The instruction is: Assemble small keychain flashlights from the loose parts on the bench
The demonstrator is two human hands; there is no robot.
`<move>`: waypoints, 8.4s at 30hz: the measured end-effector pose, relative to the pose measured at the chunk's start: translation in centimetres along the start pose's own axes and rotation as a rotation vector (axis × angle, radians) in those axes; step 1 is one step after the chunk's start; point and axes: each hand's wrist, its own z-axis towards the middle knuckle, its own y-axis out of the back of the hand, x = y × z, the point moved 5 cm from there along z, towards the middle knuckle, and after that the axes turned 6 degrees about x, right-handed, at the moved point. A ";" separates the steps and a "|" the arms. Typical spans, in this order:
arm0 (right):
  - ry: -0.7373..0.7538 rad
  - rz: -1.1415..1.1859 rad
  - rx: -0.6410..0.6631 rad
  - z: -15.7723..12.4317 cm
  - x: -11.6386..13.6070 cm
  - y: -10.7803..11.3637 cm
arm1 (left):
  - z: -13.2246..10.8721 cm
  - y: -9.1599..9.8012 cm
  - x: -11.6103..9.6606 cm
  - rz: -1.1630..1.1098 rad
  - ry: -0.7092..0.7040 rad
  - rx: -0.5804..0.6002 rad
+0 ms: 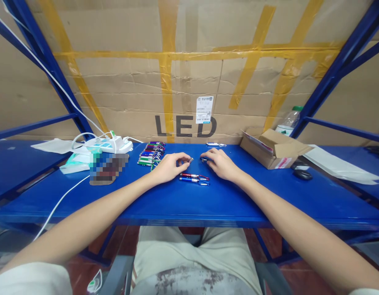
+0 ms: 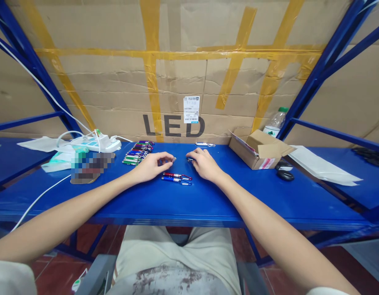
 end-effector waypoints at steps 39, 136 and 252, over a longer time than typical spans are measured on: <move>-0.007 0.671 -0.084 -0.1 4.2 1.9 | -0.2 -0.1 -1.0 -0.001 -0.091 0.033; 0.012 0.547 -0.024 -0.5 5.3 1.3 | -1.5 0.1 -2.5 0.480 -0.418 -0.059; -0.064 0.766 0.105 -0.1 5.4 0.7 | -0.7 0.6 -2.7 0.175 -0.340 -0.131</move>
